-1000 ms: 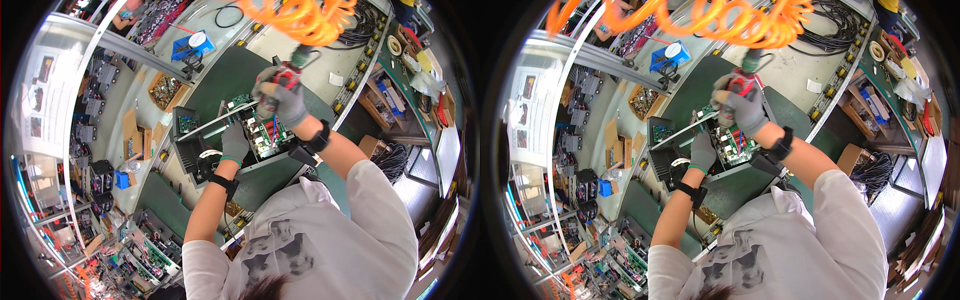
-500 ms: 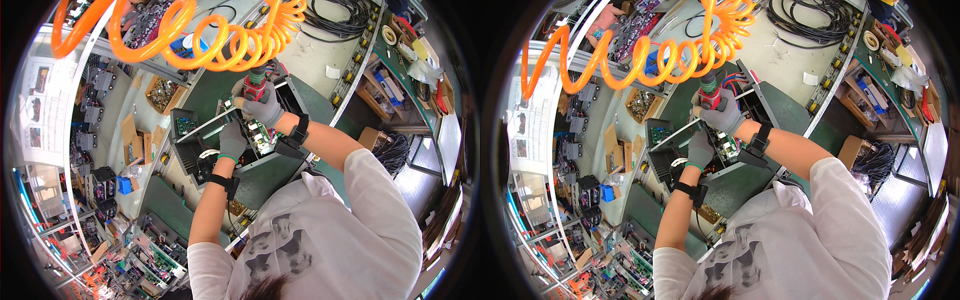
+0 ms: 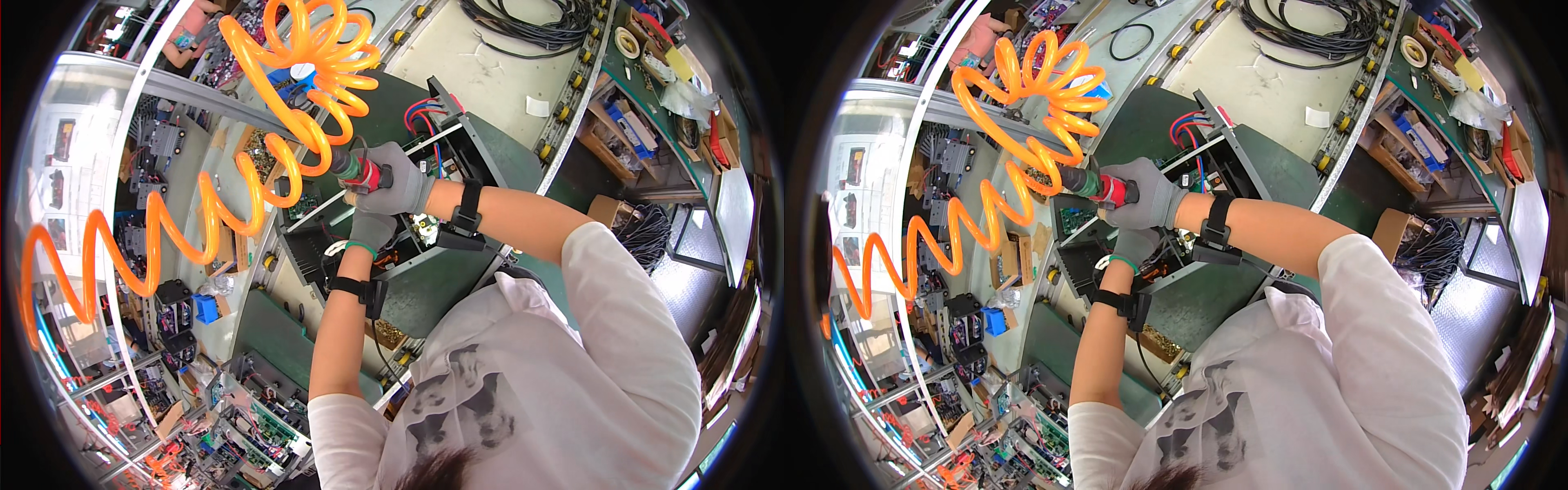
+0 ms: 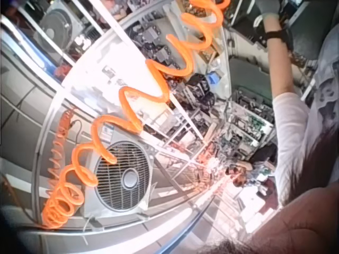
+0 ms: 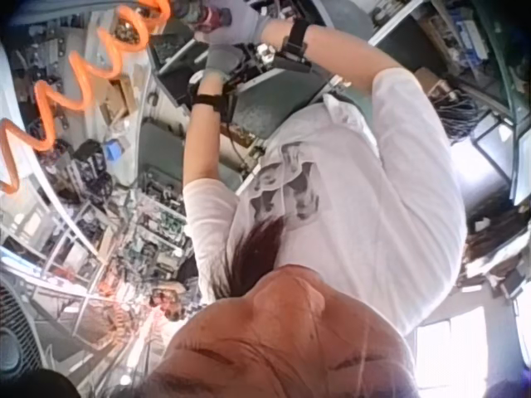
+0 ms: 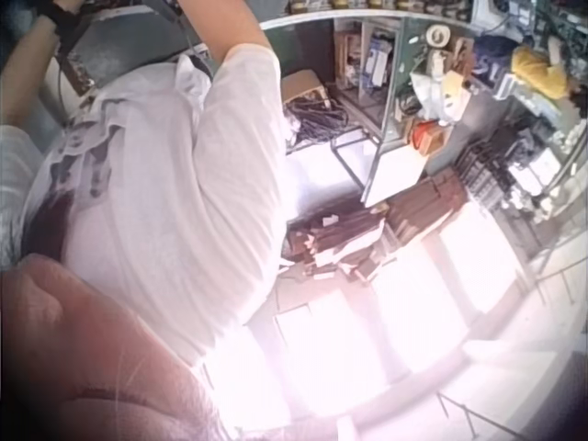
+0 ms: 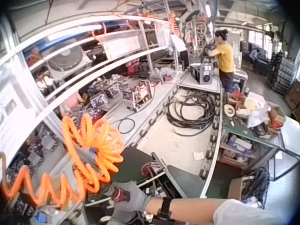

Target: Use a pneumatic screwdriver to secure components and wire connections inside an electronic equipment housing.

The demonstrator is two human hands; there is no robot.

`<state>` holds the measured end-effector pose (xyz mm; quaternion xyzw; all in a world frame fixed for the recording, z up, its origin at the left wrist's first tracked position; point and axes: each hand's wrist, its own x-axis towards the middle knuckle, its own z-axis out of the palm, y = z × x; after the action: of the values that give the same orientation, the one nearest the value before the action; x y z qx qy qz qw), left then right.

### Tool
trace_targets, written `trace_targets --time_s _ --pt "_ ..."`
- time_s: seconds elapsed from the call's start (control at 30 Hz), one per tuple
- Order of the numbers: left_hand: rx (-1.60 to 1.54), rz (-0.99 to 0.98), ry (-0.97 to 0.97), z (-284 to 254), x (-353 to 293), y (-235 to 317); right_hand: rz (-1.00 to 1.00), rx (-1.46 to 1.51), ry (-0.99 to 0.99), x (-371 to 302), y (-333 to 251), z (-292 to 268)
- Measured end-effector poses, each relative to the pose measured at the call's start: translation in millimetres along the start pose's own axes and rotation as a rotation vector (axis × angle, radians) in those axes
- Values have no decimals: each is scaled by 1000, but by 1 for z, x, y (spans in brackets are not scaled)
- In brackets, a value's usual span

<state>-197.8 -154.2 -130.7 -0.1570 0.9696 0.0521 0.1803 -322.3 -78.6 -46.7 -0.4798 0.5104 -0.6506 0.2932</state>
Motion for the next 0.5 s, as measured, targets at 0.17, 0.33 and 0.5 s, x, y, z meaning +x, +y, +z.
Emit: trace_targets --time_s 0.17,0.33,0.5 --pt "7 -16 -69 -1 4 -1 47 25 16 1 -1 1" --pt "-81 -19 50 8 2 -5 78 71 17 1 5 5" --pt "-73 -17 -29 10 3 -9 45 73 35 -2 7 5"
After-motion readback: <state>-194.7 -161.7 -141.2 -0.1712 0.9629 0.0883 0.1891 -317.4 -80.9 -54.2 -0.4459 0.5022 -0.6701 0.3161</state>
